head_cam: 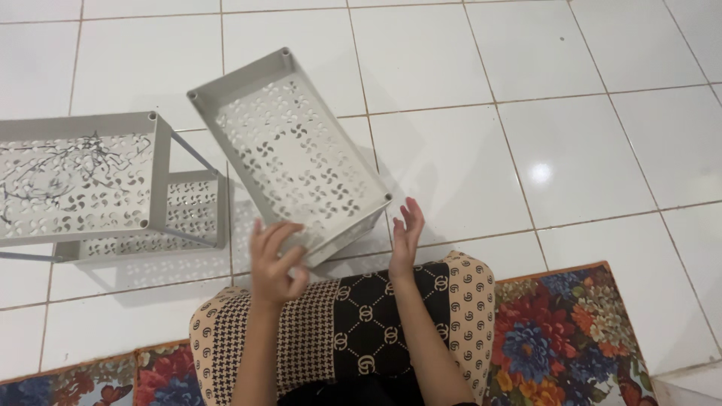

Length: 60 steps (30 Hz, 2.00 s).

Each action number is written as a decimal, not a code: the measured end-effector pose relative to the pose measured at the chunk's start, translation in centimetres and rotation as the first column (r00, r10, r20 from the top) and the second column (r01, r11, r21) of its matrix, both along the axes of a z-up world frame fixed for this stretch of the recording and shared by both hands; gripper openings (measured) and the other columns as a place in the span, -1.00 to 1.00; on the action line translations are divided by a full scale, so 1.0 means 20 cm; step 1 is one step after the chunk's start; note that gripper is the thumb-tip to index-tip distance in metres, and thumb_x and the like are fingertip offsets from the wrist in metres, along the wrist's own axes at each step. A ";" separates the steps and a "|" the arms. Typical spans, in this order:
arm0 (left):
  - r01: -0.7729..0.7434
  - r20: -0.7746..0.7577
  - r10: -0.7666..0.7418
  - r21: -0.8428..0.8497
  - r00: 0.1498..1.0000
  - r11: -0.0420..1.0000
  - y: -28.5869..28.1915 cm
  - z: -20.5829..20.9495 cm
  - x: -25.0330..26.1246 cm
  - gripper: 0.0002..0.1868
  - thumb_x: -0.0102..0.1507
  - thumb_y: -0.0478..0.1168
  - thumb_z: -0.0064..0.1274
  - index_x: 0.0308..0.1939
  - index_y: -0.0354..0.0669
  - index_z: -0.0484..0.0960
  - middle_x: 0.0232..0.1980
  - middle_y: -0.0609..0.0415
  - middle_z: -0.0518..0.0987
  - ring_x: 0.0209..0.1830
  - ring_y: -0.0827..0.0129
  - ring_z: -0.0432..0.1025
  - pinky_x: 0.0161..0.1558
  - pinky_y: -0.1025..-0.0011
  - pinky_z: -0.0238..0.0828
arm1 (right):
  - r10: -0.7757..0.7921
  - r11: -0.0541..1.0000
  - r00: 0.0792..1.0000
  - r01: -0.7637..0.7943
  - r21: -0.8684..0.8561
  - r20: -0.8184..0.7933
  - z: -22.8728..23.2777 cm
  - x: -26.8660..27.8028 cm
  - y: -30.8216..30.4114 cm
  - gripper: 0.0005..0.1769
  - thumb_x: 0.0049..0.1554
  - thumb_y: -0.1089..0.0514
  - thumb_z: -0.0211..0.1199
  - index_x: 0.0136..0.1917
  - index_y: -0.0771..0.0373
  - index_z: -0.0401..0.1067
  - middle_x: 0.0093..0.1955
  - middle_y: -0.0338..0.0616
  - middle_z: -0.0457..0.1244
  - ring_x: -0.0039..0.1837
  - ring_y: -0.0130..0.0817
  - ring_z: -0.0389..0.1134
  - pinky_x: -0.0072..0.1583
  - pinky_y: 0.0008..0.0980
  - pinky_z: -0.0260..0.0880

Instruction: The person assembles a plastic shelving unit by inserting gray support rods into the corner holes of perforated trays. They connect two trays to form a two-tier structure, then add a third tray to create a three-tier unit, and finally disassemble the unit by removing the rods.

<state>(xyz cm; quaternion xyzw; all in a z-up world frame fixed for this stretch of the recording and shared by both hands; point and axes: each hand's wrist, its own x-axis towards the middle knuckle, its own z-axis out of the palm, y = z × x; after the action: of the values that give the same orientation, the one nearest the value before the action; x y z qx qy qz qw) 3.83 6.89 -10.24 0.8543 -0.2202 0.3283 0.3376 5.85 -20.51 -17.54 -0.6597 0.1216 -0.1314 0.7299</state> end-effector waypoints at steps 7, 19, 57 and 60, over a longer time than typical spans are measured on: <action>-0.436 0.127 0.418 0.334 0.899 0.836 -0.10 0.17 -0.09 -0.76 0.39 -0.04 0.10 0.00 0.01 0.79 0.17 0.17 0.76 0.43 0.20 0.50 0.72 -0.07 -0.07 | 0.388 0.877 0.921 -0.358 -0.321 0.034 -0.11 -0.08 0.10 -0.22 0.44 -0.01 0.23 0.76 0.31 0.04 0.77 0.28 0.06 0.81 0.03 0.01 0.71 -0.06 -0.03; -0.363 0.073 0.358 0.298 0.931 0.883 -0.60 0.37 0.05 -0.58 0.39 0.08 0.24 -0.48 0.01 0.59 -0.44 0.23 0.53 -0.49 0.38 0.44 -0.37 0.35 0.33 | 0.251 0.954 0.968 -0.252 0.165 0.027 -0.30 -0.07 0.06 -0.59 0.58 -0.06 -0.13 0.47 0.22 0.29 0.09 -0.18 0.31 0.05 -0.41 0.34 0.09 -0.28 0.42; -0.089 0.002 0.090 0.188 0.996 0.978 -0.31 0.34 0.01 -0.58 0.22 0.20 0.35 -0.47 -0.01 0.69 -0.41 0.21 0.64 -0.36 0.34 0.44 -0.02 0.17 0.24 | 0.653 0.720 0.757 -0.633 -0.285 -0.034 -0.16 -0.14 0.31 -0.63 0.38 0.06 0.30 0.33 0.34 0.46 0.22 -0.04 0.43 0.28 -0.24 0.45 0.25 -0.21 0.51; -0.281 0.014 0.288 0.267 0.958 0.922 -0.46 0.35 -0.08 -0.66 0.37 0.12 0.34 0.07 0.05 0.82 0.06 0.21 0.72 0.11 0.32 0.51 0.37 0.08 0.23 | 0.670 0.715 0.740 -0.618 -0.327 0.068 -0.07 -0.14 0.30 -0.49 0.40 0.04 0.29 0.52 0.31 0.37 0.45 0.06 0.35 0.48 -0.10 0.40 0.42 -0.12 0.46</action>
<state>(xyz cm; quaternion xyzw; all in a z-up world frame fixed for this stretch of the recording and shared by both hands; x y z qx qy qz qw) 2.22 -2.23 -3.28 0.9188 -0.1319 0.3303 0.1711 3.06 -14.56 -18.98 -0.7430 -0.2035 0.0564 0.6351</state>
